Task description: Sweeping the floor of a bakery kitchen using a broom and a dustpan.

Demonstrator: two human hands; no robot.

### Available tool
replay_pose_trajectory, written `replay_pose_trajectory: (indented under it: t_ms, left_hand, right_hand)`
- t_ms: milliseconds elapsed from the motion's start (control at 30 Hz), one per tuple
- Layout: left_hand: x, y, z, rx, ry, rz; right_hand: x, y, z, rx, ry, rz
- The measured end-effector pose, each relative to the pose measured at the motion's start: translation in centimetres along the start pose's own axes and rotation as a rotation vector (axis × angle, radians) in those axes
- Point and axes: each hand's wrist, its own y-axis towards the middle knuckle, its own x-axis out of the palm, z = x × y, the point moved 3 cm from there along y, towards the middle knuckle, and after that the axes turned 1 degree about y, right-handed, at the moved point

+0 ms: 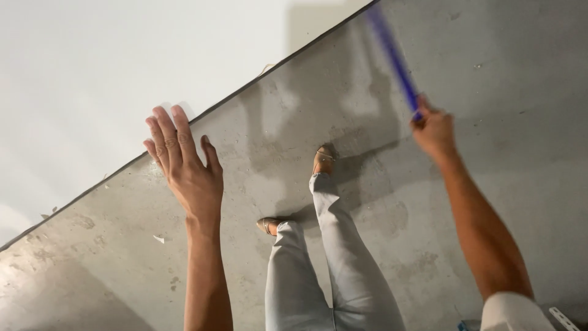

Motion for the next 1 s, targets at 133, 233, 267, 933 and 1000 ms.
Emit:
replay_pose_trajectory:
  t_ms: [133,233,267,933,1000]
  left_hand:
    - [0.1,1.0,0.4,0.004,0.024,0.013]
    - [0.3,1.0,0.4,-0.016,0.057,0.035]
    - [0.4,1.1,0.6,-0.02,0.056,0.038]
    - [0.5,1.3,-5.7,0.198,-0.114,0.037]
    - [1.2,1.2,-8.4,0.297,-0.135,0.156]
  right_hand:
    - [-0.5,7.8,3.6,0.263,0.173,0.062]
    - [4.6,10.8,4.3,0.324,0.182,-0.026]
    - [7.8,11.1,4.7,0.347,0.183,-0.052]
    - [17.4,-12.0,-20.8,-0.521,0.107,-0.43]
    - [13.5,-13.8,-18.3,-0.426,0.059,-0.279]
